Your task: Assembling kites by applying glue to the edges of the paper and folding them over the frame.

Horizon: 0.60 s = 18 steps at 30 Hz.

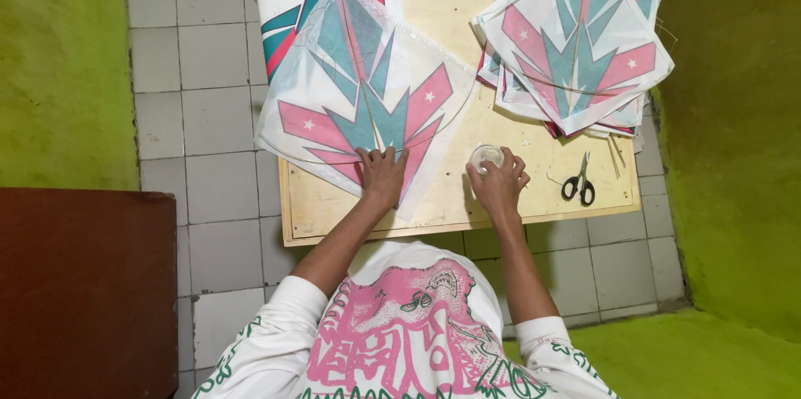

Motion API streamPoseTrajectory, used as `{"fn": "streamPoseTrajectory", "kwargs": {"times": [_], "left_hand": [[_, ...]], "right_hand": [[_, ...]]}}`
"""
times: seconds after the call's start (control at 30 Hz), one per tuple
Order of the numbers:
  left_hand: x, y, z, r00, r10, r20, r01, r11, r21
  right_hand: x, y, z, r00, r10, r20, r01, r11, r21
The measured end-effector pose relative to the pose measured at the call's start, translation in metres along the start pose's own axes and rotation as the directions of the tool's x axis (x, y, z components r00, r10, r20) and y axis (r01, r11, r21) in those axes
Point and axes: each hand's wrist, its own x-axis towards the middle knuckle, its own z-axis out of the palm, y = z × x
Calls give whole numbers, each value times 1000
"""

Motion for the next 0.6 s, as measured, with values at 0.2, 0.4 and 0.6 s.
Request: {"fn": "streamPoseTrajectory", "kwargs": {"times": [0.2,0.4,0.6], "left_hand": [[-24,11,-50,999,-13,37,13,1000,6],[-24,17,-58,998,-46,43,44,998,41],[-34,25,-87,989,-97,112,92,995,48]], "right_hand": [[-3,-9,-23,1000,10,11,-11,998,58],[-18,-23,-28,969,-47,-243,61,997,51],[-39,-64,10,891,-400,-212,441,874,203]]}}
